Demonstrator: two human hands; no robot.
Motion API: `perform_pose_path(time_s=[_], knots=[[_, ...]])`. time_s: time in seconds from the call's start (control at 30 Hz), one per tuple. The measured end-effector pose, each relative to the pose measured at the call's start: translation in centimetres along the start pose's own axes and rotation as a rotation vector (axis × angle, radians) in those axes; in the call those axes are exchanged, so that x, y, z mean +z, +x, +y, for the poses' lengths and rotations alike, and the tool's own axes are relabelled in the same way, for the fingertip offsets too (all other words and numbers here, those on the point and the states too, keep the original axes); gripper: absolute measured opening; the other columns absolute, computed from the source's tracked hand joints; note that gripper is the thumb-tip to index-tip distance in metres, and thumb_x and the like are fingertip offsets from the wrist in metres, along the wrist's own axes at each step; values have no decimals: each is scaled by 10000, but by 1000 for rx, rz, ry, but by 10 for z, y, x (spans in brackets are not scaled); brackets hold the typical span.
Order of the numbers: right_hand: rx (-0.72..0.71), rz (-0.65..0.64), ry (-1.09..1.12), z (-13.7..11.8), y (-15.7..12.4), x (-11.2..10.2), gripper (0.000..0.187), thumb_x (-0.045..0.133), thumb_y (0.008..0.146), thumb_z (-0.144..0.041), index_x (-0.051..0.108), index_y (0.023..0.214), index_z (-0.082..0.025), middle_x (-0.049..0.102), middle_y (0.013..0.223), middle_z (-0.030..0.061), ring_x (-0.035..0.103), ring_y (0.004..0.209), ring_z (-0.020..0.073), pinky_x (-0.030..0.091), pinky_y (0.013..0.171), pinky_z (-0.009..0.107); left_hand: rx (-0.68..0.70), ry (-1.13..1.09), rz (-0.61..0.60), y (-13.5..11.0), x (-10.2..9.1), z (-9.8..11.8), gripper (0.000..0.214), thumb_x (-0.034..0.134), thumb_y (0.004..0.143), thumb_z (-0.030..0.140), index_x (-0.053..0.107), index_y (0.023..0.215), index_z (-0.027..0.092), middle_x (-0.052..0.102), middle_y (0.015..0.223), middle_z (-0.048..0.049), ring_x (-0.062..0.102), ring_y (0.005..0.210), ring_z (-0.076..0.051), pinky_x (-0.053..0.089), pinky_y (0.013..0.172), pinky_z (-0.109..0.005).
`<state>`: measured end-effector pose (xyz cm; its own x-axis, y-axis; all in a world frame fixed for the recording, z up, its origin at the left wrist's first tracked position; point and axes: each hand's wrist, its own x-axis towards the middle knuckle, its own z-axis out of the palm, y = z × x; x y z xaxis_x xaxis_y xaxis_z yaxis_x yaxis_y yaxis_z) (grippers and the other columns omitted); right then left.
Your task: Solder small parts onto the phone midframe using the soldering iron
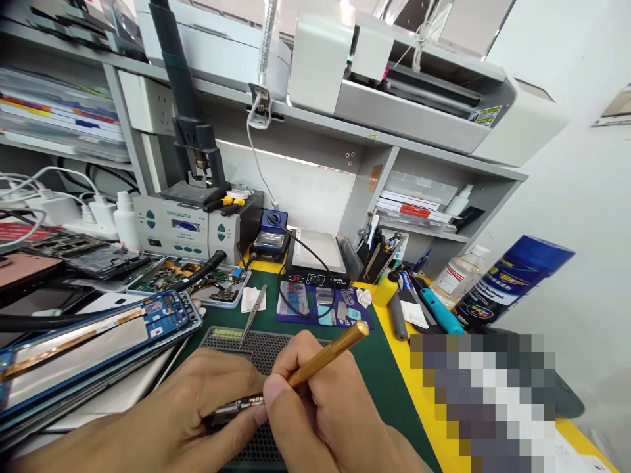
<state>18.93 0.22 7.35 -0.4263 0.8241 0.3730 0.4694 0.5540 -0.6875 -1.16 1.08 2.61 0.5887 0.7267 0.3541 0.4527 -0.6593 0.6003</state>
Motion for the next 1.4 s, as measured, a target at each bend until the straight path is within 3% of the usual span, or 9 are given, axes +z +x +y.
perform_pose_path(time_s=[0.13,0.3,0.7,0.87,1.1,1.27,1.4], knots=[[-35,-19,-8,1,1,0,243,574,966,-339,554,738,-255,572,651,20,524,555,196,476,553,341,2,2,0,-1,0,-1,188,550,957,170,633,794,211,624,714,42,591,660,-107,420,653,-218],[-36,-6,-32,7,2,2,169,649,911,-305,598,760,-248,596,659,16,563,564,202,496,529,338,-10,17,-25,1,1,0,213,521,977,184,622,791,202,617,707,31,583,663,-115,416,666,-228],[27,12,-31,5,-3,4,147,617,939,-307,604,798,-268,593,645,18,546,520,188,483,448,302,-16,30,-36,-1,2,-2,218,515,981,198,616,788,196,604,697,27,563,658,-119,407,674,-234],[-17,10,-24,4,-2,4,149,672,887,-299,575,776,-275,600,656,24,563,559,215,486,487,335,-1,42,-41,-2,3,-3,232,503,982,202,601,772,195,589,682,27,537,636,-121,394,650,-245],[27,-40,-33,6,-6,7,173,479,985,-230,517,819,-257,521,718,-3,524,644,182,454,595,307,8,62,-53,-1,4,-4,241,477,1007,214,605,803,202,598,708,31,541,658,-122,395,674,-248],[-7,-70,10,10,-2,8,170,453,975,-232,469,806,-247,473,711,-33,457,636,159,363,592,296,5,45,-37,-2,4,-4,234,489,1008,221,598,802,209,582,694,41,538,651,-117,385,667,-244],[23,-49,69,14,-4,12,175,465,969,-250,472,794,-247,479,713,-29,459,636,164,365,616,311,-10,30,-49,-3,4,-4,235,494,1002,227,617,803,201,602,708,28,552,664,-124,396,689,-250]])
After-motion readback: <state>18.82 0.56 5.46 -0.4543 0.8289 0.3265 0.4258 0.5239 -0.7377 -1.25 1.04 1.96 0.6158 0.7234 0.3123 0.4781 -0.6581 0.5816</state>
